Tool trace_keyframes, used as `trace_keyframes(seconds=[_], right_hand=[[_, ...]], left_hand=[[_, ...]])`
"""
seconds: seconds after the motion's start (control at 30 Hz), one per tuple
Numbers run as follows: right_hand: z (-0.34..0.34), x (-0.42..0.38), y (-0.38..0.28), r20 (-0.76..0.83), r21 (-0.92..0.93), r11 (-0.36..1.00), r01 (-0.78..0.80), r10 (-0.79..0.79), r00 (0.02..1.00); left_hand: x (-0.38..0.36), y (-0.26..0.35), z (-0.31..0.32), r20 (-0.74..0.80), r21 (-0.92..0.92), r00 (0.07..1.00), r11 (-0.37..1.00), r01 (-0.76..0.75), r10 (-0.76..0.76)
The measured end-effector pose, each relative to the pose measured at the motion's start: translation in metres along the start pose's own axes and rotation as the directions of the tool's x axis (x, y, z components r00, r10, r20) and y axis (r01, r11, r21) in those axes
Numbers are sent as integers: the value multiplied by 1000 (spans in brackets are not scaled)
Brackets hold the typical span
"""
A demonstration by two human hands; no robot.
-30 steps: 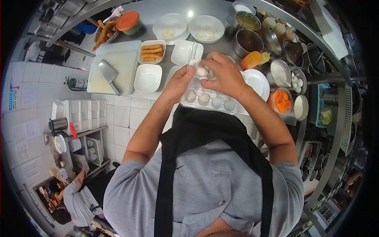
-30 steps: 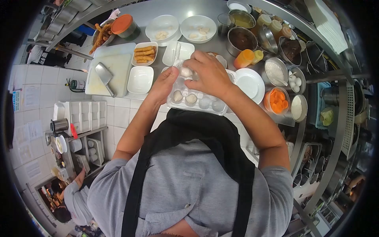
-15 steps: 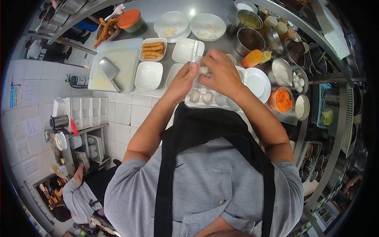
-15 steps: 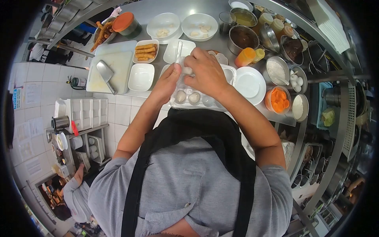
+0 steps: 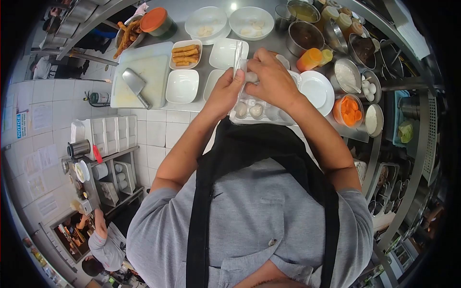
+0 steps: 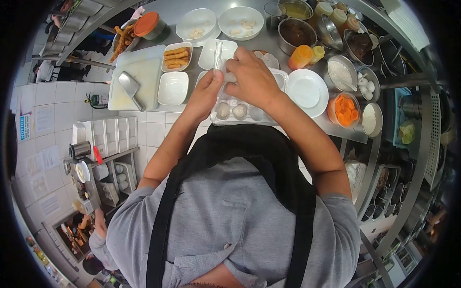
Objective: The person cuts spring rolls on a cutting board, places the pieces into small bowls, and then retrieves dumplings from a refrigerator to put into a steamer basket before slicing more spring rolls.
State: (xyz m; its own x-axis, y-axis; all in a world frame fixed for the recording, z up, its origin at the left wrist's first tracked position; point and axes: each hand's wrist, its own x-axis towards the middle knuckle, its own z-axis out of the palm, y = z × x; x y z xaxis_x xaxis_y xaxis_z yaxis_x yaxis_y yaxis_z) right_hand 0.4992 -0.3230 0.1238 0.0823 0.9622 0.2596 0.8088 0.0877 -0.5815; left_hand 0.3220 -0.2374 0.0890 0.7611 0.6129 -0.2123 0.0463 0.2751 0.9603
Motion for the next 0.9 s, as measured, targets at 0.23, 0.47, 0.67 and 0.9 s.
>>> trace_keyframes(seconds=[0.23, 0.47, 0.67, 0.9], right_hand=[[-7, -23, 2, -183, 104, 994, 29, -9, 983], [-27, -107, 54, -429, 102, 878, -468, 463, 775], [-67, -208, 98, -474, 398, 755, -521, 656, 588], [-178, -232, 42, -463, 150, 714, -684, 662, 590]], left_hand=[[-1, 4, 6, -157, -39, 988, 999, -19, 13], [3, -12, 13, -62, -307, 975, 934, 184, -213], [60, -56, 41, 151, -75, 974, 980, 185, -172], [85, 26, 122, 271, 387, 812, 714, -583, 517]])
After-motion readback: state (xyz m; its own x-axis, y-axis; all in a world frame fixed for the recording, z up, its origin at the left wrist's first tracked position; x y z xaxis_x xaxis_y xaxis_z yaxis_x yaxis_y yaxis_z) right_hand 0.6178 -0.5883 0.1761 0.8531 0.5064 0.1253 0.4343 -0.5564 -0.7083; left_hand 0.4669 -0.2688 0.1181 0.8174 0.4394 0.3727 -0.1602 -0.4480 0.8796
